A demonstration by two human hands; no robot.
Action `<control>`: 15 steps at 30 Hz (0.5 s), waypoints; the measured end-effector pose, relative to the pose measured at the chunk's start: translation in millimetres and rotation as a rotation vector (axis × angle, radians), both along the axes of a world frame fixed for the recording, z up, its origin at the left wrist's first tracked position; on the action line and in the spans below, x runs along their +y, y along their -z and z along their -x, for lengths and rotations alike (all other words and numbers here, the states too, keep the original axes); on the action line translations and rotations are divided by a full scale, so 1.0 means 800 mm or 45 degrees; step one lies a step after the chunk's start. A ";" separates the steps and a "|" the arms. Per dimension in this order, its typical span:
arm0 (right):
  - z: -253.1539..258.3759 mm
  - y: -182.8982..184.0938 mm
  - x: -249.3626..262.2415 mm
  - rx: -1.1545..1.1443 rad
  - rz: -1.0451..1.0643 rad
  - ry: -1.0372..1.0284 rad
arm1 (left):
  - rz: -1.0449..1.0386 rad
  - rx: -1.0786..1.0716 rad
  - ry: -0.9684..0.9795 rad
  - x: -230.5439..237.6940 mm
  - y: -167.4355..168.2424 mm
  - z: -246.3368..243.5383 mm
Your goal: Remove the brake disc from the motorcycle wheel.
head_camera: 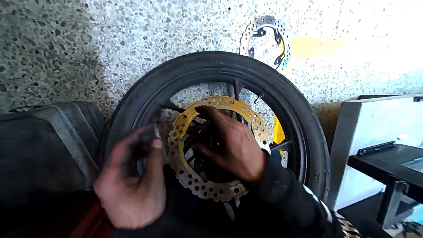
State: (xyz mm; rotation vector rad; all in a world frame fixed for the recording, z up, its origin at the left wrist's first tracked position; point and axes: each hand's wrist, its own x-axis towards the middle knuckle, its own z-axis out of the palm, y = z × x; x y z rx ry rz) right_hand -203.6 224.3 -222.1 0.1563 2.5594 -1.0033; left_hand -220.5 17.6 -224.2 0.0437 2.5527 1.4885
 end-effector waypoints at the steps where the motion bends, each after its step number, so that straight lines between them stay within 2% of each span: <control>1: -0.011 -0.021 0.003 -0.038 0.121 0.005 | -0.029 -0.027 0.118 0.001 -0.017 -0.010; 4: -0.060 -0.071 0.007 -0.173 0.545 0.008 | -0.282 -0.276 0.434 0.016 -0.058 -0.043; 6: -0.085 -0.087 0.008 -0.229 0.704 0.007 | -0.358 -0.351 0.447 0.028 -0.071 -0.069; 11: -0.126 -0.099 0.019 -0.259 0.758 -0.119 | -0.243 -0.299 0.327 0.043 -0.089 -0.118; 13: -0.137 -0.102 0.021 -0.294 0.818 -0.092 | -0.211 -0.273 0.318 0.047 -0.094 -0.126; 15: -0.144 -0.107 0.028 -0.357 0.889 0.042 | -0.249 -0.322 0.326 0.044 -0.094 -0.119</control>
